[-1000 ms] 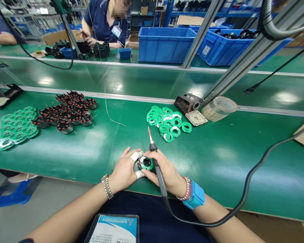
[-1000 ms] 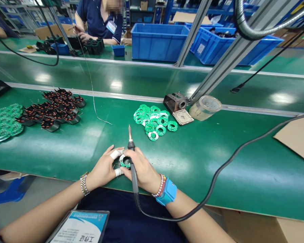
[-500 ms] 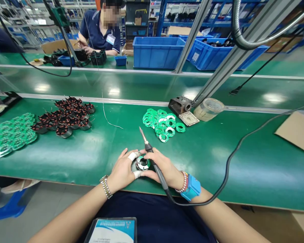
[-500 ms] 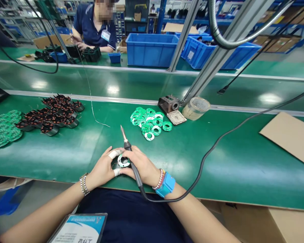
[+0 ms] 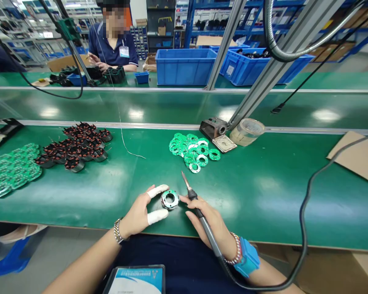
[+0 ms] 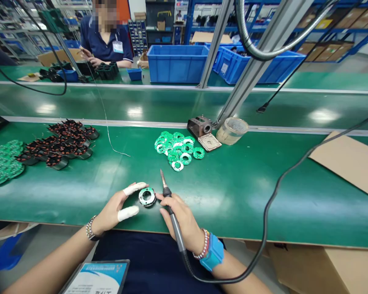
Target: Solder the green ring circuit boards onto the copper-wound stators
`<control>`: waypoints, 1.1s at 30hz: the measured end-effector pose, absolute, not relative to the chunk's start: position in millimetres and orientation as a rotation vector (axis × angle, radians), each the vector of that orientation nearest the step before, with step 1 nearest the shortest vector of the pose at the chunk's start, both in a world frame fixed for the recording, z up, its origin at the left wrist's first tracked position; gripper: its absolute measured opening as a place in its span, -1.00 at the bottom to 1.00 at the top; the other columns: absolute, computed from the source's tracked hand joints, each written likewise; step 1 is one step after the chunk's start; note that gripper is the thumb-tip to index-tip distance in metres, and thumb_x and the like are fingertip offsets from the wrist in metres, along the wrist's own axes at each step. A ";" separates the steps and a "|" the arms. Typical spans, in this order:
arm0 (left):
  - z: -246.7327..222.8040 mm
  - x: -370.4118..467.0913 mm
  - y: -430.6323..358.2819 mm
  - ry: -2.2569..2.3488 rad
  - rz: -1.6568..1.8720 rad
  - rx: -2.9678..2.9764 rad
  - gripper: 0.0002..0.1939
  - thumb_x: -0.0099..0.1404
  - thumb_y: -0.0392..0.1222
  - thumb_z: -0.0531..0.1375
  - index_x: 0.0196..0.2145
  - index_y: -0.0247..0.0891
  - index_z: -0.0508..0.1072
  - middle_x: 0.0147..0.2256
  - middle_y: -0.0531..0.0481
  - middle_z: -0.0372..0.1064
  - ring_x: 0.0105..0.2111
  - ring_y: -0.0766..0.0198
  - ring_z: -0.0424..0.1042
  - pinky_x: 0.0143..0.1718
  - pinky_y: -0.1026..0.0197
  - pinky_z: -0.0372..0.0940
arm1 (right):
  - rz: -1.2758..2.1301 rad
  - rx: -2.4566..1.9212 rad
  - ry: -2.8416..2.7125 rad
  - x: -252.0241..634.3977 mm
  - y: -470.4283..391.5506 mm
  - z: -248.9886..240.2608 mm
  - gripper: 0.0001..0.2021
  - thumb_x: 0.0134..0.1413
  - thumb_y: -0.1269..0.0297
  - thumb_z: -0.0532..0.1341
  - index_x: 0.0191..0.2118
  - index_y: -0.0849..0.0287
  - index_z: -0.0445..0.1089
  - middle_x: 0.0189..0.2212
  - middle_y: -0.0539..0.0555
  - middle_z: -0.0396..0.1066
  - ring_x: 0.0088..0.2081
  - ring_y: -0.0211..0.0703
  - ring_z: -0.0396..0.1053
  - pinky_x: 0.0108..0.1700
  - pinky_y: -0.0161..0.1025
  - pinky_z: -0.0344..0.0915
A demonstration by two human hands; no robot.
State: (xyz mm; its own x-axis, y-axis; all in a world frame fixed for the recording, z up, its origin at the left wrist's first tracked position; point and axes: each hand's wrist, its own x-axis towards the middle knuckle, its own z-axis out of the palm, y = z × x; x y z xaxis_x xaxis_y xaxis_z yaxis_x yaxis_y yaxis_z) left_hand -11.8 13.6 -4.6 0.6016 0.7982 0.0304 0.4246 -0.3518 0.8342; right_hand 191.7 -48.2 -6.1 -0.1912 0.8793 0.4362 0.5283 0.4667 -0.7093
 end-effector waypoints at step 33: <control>0.5 -13.4 22.7 0.920 0.642 1.418 -0.83 0.10 -0.11 0.19 -0.44 -0.28 0.41 -0.42 0.02 0.36 -0.37 0.29 0.35 -0.24 0.19 0.29 | 0.636 -1.243 -1.745 181.3 -30.9 -0.1 -0.70 -0.01 0.42 0.18 -0.12 0.07 0.17 -0.11 0.10 0.42 -0.09 -0.13 0.40 -0.06 -0.21 0.35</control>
